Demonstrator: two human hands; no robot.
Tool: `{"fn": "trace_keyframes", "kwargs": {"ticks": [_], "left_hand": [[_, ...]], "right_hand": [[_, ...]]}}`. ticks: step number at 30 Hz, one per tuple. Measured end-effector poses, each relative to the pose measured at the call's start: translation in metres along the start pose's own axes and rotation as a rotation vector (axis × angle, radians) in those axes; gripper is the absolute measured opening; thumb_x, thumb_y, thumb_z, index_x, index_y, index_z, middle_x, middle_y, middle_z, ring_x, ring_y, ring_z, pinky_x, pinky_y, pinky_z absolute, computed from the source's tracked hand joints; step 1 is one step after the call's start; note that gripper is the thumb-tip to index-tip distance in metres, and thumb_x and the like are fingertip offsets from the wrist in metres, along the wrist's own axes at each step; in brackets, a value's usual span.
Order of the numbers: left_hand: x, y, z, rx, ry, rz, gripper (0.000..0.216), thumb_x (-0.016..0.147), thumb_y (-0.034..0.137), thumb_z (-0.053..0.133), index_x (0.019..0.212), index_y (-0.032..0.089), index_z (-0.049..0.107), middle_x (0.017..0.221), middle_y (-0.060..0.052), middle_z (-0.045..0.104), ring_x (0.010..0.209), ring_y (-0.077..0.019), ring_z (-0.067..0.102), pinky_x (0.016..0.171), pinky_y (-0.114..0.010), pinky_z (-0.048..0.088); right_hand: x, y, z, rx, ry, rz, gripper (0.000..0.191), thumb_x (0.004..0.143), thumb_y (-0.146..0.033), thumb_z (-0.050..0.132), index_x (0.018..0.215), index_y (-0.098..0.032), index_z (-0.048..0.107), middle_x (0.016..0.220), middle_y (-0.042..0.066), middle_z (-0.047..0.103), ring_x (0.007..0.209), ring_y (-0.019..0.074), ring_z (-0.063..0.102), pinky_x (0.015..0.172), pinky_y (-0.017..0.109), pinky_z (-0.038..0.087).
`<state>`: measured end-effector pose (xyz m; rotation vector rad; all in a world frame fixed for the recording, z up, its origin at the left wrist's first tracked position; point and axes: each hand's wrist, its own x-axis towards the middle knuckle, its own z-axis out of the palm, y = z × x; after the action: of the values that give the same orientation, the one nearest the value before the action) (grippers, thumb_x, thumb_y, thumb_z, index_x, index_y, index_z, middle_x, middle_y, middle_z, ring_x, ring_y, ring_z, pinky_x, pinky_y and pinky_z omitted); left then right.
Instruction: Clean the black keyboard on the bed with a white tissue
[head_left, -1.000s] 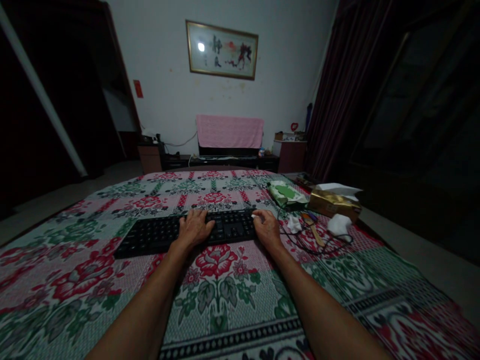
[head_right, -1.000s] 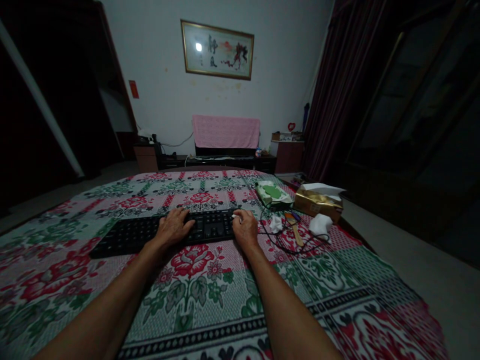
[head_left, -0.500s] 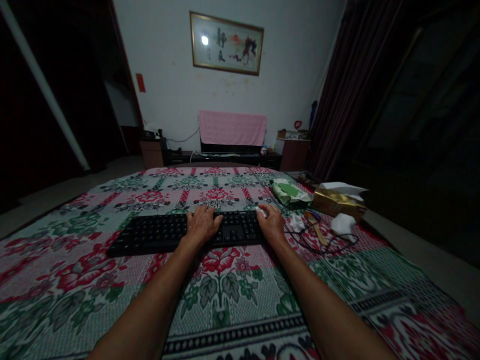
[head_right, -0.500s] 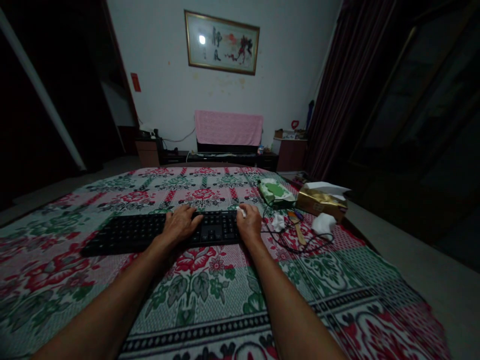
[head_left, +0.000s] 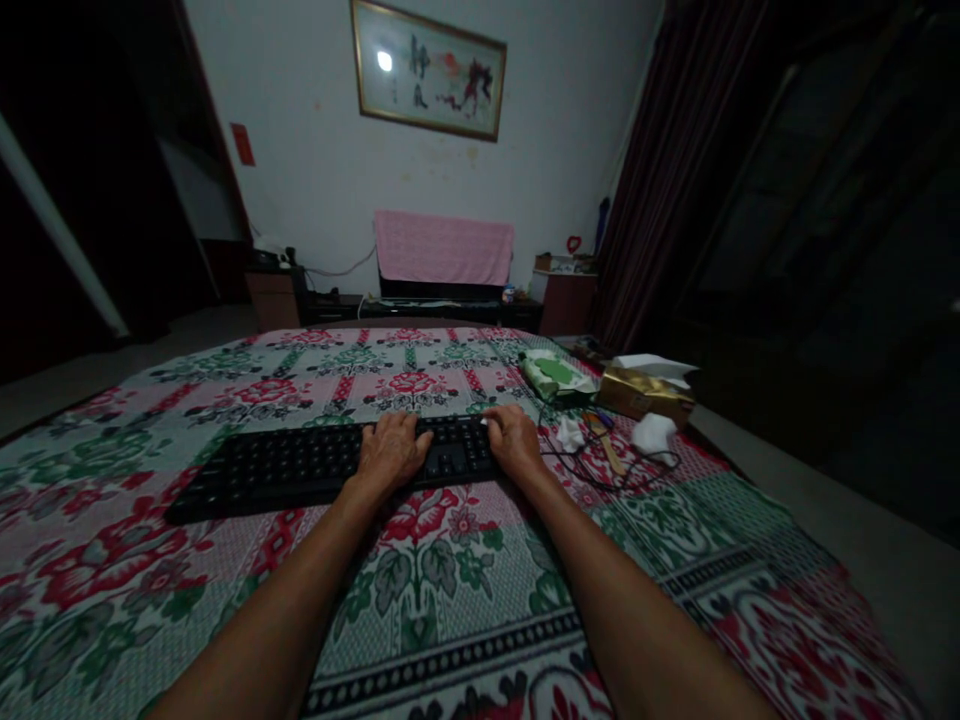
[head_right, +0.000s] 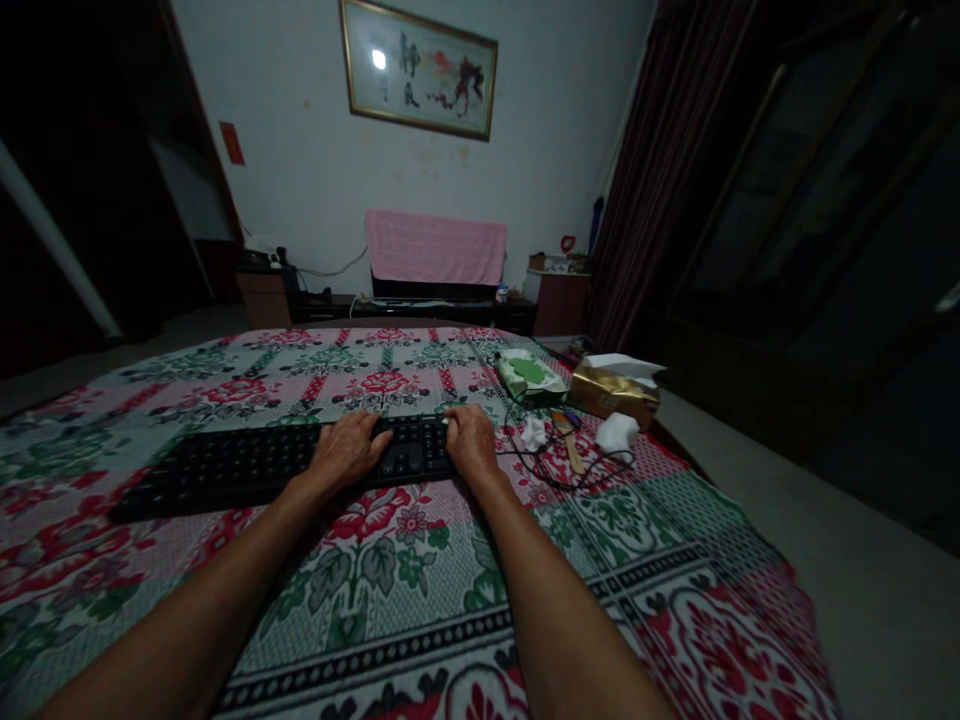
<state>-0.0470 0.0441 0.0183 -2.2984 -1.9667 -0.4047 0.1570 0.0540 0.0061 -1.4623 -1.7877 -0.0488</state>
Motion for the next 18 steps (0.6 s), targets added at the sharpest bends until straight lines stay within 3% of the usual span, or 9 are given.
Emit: {"fn": "trace_keyframes", "kwargs": {"ticks": [9,13,18], "left_hand": [[0.005,-0.005,0.007,0.016,-0.024,0.033,0.049,0.089,0.045,0.030,0.123,0.016,0.051,0.131,-0.014,0.052,0.122,-0.0290,0.044,0.095,-0.048,0.037],[0.006,-0.006,0.008,0.031,-0.020,0.022,0.049,0.088,0.045,0.029,0.120,0.016,0.053,0.128,-0.014,0.054,0.120,-0.0296,0.045,0.095,-0.048,0.037],[0.006,-0.006,0.006,0.038,-0.041,0.027,0.052,0.088,0.046,0.027,0.123,0.016,0.050,0.132,-0.014,0.052,0.122,-0.0294,0.044,0.095,-0.048,0.037]], "right_hand": [[0.016,0.046,-0.036,-0.086,0.197,0.200,0.028,0.074,-0.011,0.047,0.091,-0.014,0.068,0.092,0.009,0.063,0.088,0.0188,0.058,0.084,0.028,0.044],[0.014,0.064,-0.053,-0.171,0.206,0.213,0.028,0.075,-0.011,0.045,0.090,-0.014,0.069,0.091,0.009,0.063,0.087,0.0182,0.058,0.084,0.028,0.044],[0.010,0.078,-0.053,-0.236,0.167,0.168,0.028,0.075,-0.009,0.045,0.089,-0.013,0.069,0.093,0.010,0.065,0.091,0.0183,0.057,0.088,0.028,0.042]]}}
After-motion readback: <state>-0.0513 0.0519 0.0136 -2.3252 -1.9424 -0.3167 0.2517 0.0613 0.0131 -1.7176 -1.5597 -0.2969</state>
